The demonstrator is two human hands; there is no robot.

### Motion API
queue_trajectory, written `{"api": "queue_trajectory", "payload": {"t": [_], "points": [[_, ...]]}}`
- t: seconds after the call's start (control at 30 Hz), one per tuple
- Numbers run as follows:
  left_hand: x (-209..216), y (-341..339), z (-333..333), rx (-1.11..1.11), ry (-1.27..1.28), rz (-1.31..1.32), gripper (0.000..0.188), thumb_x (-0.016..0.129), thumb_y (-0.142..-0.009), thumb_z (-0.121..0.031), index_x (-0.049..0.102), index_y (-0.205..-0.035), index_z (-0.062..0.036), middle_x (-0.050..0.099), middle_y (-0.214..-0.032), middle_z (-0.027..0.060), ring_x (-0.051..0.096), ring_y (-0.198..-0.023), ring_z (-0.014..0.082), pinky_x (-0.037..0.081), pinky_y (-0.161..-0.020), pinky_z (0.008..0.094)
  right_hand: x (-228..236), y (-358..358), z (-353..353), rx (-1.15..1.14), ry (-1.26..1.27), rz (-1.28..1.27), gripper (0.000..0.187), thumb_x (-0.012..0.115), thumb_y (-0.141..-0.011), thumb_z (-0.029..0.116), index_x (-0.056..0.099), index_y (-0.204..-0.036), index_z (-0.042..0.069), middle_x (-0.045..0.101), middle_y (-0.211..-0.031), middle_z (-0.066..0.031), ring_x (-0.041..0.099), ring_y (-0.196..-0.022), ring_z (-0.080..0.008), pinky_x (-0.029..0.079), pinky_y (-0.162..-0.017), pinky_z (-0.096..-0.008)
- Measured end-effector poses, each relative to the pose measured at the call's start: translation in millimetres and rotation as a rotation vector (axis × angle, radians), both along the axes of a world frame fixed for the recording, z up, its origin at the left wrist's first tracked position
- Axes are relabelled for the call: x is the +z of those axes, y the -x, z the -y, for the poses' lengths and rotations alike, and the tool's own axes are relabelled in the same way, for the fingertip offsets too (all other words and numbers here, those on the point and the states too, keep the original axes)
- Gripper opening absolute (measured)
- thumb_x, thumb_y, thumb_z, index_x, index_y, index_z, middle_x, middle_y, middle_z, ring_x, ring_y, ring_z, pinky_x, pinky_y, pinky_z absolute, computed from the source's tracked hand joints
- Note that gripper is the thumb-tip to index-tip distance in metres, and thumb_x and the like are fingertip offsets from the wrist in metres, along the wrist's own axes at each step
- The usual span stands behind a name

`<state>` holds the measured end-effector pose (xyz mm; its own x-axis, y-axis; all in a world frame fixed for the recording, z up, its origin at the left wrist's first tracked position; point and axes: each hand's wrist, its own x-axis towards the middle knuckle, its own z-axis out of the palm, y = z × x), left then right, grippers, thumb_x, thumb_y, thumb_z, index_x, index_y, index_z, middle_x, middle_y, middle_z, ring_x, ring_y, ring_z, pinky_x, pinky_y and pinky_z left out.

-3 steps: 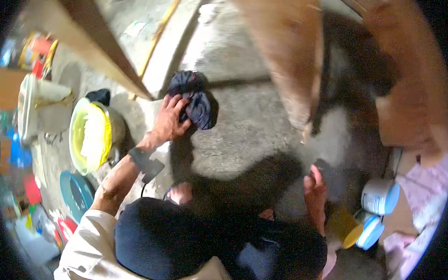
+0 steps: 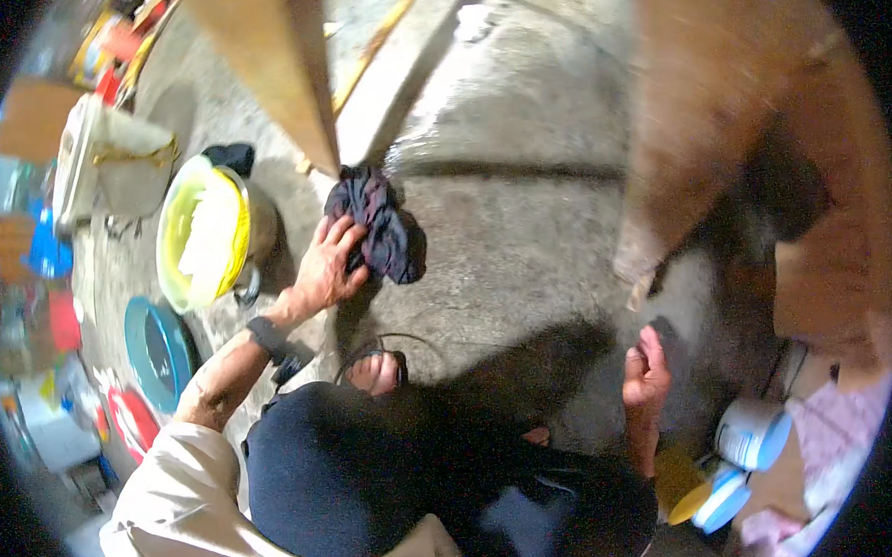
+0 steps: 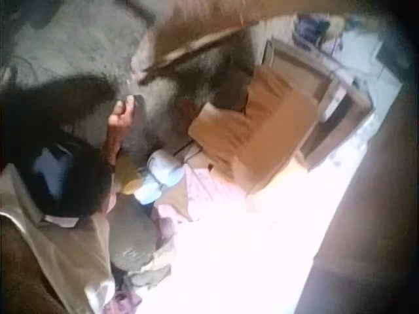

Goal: Cleaning a concrete floor using a wet cloth and a bucket of water.

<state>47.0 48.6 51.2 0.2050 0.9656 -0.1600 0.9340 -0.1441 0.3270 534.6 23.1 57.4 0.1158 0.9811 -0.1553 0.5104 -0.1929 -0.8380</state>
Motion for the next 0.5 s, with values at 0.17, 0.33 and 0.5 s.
{"api": "queue_trajectory", "payload": {"t": [0.17, 0.33, 0.5], "points": [[10, 47, 126, 0.277, 0.184, -0.009, 0.06, 0.063, -0.068, -0.019, 0.04, -0.123, -0.0075, 0.037, -0.128, 0.02, 0.028, -0.123, 0.0412, 0.021, -0.105, 0.049, 42, 53, -65, 0.161, -0.144, -0.024, 0.051, 0.054, -0.085, 0.006, 0.034, -0.131, 0.0, 0.038, -0.133, -0.0165, 0.039, -0.121, -0.0261, 0.031, -0.099, -0.0361], [12, 49, 156, 0.352, 0.268, -0.033, 0.067, 0.064, -0.073, -0.039, 0.036, -0.128, -0.0129, 0.028, -0.134, 0.0247, 0.022, -0.123, 0.0489, 0.017, -0.105, 0.0528, 106, 85, -104, 0.421, -0.151, 0.46, 0.068, 0.059, -0.078, 0.002, 0.022, -0.136, 0.004, 0.038, -0.132, -0.0143, 0.038, -0.12, -0.0241, 0.031, -0.1, -0.0366], [-1, 26, 101, 0.214, 0.107, 0.061, 0.073, 0.064, -0.072, -0.047, 0.035, -0.132, -0.0181, 0.021, -0.137, 0.0281, 0.015, -0.124, 0.0547, 0.016, -0.103, 0.0571, 85, 108, -120, 0.369, -0.321, -0.224, 0.061, 0.062, -0.076, 0.006, 0.033, -0.129, 0.002, 0.049, -0.119, -0.0108, 0.045, -0.112, -0.0211, 0.035, -0.095, -0.036]]}}
